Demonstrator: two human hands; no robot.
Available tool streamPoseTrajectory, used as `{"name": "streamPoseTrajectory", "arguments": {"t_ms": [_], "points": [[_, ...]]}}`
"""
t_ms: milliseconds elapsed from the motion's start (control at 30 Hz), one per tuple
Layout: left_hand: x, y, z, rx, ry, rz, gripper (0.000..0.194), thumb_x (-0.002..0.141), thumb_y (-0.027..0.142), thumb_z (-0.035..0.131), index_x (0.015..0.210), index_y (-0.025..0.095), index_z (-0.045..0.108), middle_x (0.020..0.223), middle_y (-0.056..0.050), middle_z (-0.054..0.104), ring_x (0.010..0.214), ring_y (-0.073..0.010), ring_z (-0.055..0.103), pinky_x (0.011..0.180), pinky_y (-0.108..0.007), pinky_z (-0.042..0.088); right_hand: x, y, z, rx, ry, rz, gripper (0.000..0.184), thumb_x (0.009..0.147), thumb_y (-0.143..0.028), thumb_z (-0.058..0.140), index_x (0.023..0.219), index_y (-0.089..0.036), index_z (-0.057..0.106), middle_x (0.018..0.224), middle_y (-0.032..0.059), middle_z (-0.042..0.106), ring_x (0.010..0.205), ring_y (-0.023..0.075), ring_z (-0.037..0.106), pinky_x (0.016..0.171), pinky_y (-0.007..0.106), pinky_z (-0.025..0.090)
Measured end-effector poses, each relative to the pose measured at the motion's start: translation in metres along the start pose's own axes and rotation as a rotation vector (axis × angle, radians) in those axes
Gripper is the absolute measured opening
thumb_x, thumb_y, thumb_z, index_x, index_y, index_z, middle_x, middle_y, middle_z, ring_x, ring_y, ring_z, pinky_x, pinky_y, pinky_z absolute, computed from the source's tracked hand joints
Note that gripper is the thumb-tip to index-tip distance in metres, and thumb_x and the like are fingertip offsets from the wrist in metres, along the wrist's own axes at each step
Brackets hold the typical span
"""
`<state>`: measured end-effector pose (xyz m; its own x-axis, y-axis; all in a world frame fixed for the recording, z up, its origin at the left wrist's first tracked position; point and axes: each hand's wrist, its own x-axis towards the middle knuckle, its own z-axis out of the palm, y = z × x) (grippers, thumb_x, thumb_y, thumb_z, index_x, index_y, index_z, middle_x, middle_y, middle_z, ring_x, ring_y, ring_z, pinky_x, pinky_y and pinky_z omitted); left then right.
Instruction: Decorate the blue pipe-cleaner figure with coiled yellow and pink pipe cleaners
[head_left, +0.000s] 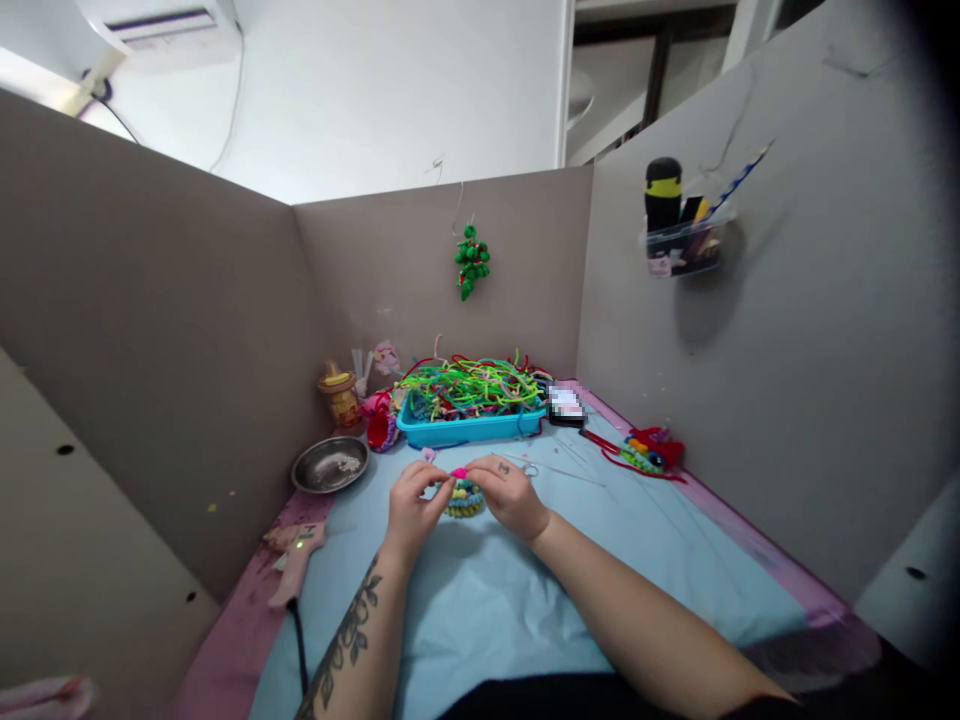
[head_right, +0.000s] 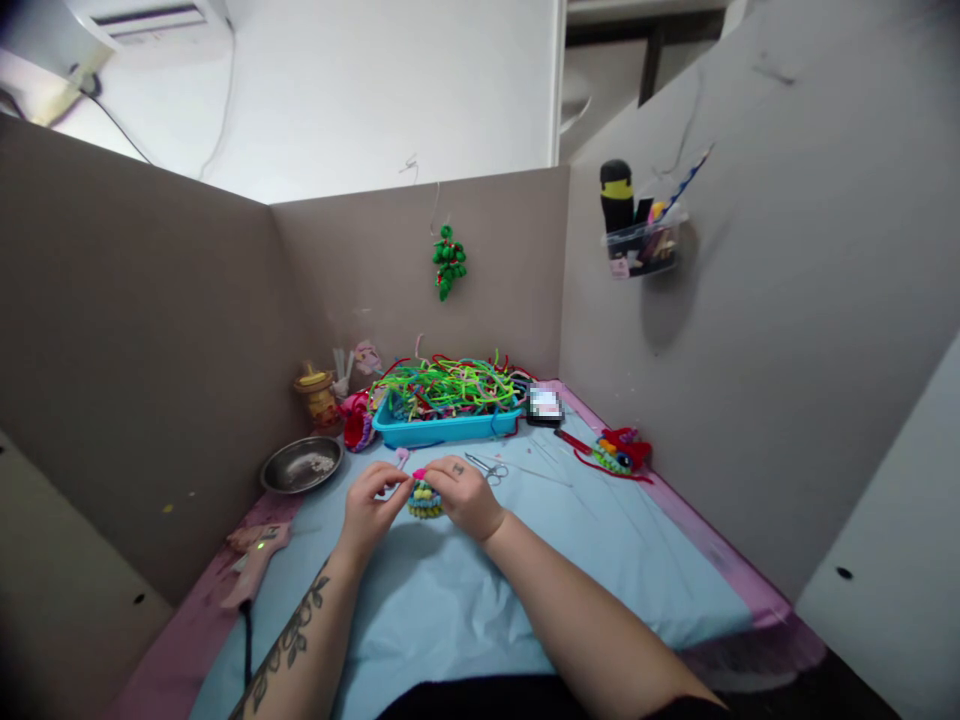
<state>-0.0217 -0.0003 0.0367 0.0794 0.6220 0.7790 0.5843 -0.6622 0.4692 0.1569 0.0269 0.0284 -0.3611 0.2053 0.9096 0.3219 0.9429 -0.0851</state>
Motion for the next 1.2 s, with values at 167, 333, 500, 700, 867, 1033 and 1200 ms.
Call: {"name": "streamPoseTrajectory", "arguments": {"t_ms": [167, 333, 500, 700, 867, 1033, 1200], "points": [[0.0003, 0.0023, -0.0012, 0.003, 0.002, 0.004, 0.011, 0.077, 0.026, 0.061, 0.07, 0.018, 0.064, 0.07, -0.003, 0.06, 0.067, -0.0136, 0.056, 0.06, -0.024, 0.045, -0.0015, 0.0014, 0.0013, 0.011, -0.009, 0.015, 0.032, 0.084, -0.007, 0.039, 0.107, -0.019, 0.058, 0.093, 0.0086, 0.065, 0.088, 0.0183, 0.058, 0.077, 0.033, 0.05], [0.0011, 0.0032, -0.0013, 0.004, 0.011, 0.011, 0.012, 0.077, 0.027, 0.061, 0.07, 0.018, 0.064, 0.069, -0.002, 0.06, 0.065, -0.0133, 0.056, 0.059, -0.024, 0.045, -0.0031, 0.0023, 0.0023, 0.013, 0.011, 0.037, 0.033, 0.083, -0.006, 0.039, 0.105, -0.02, 0.058, 0.092, 0.0081, 0.064, 0.087, 0.0182, 0.059, 0.077, 0.033, 0.05], [0.0012, 0.0033, -0.001, 0.003, 0.02, 0.0, 0.011, 0.077, 0.026, 0.061, 0.07, 0.018, 0.064, 0.069, -0.002, 0.06, 0.065, -0.0131, 0.056, 0.057, -0.023, 0.044, -0.0043, 0.0036, 0.0031, 0.011, 0.017, 0.06, 0.033, 0.082, -0.006, 0.039, 0.105, -0.02, 0.059, 0.092, 0.0082, 0.064, 0.088, 0.0184, 0.059, 0.077, 0.033, 0.05], [-0.0005, 0.0006, -0.0004, 0.003, 0.02, -0.016, 0.009, 0.077, 0.024, 0.062, 0.071, 0.018, 0.064, 0.071, -0.003, 0.059, 0.064, -0.0123, 0.053, 0.055, -0.023, 0.042, -0.0046, 0.0046, 0.0033, -0.003, 0.034, 0.077, 0.032, 0.082, -0.005, 0.04, 0.102, -0.02, 0.06, 0.091, 0.008, 0.065, 0.086, 0.0183, 0.059, 0.077, 0.034, 0.05], [-0.0009, -0.0006, -0.0001, 0.006, 0.012, -0.018, 0.01, 0.078, 0.025, 0.061, 0.072, 0.018, 0.063, 0.071, -0.003, 0.058, 0.063, -0.0123, 0.052, 0.055, -0.023, 0.042, -0.005, 0.0045, 0.0035, -0.009, 0.026, 0.082, 0.033, 0.081, -0.005, 0.04, 0.102, -0.02, 0.06, 0.091, 0.0081, 0.065, 0.087, 0.0188, 0.059, 0.077, 0.034, 0.05], [0.0009, 0.0018, -0.0005, 0.009, 0.024, -0.018, 0.013, 0.078, 0.027, 0.06, 0.07, 0.018, 0.063, 0.07, -0.003, 0.058, 0.062, -0.0123, 0.052, 0.054, -0.023, 0.042, -0.0056, 0.0044, 0.0039, 0.001, 0.018, 0.08, 0.032, 0.082, -0.007, 0.04, 0.103, -0.021, 0.059, 0.091, 0.008, 0.065, 0.087, 0.0186, 0.06, 0.077, 0.034, 0.051], [0.0003, 0.0024, -0.0004, 0.003, 0.012, -0.031, 0.012, 0.078, 0.027, 0.06, 0.071, 0.018, 0.064, 0.069, -0.003, 0.058, 0.063, -0.0126, 0.053, 0.053, -0.023, 0.041, -0.0041, 0.0026, 0.0029, 0.01, 0.015, 0.065, 0.032, 0.083, -0.006, 0.039, 0.104, -0.02, 0.059, 0.091, 0.0081, 0.065, 0.087, 0.0186, 0.059, 0.076, 0.034, 0.05]]}}
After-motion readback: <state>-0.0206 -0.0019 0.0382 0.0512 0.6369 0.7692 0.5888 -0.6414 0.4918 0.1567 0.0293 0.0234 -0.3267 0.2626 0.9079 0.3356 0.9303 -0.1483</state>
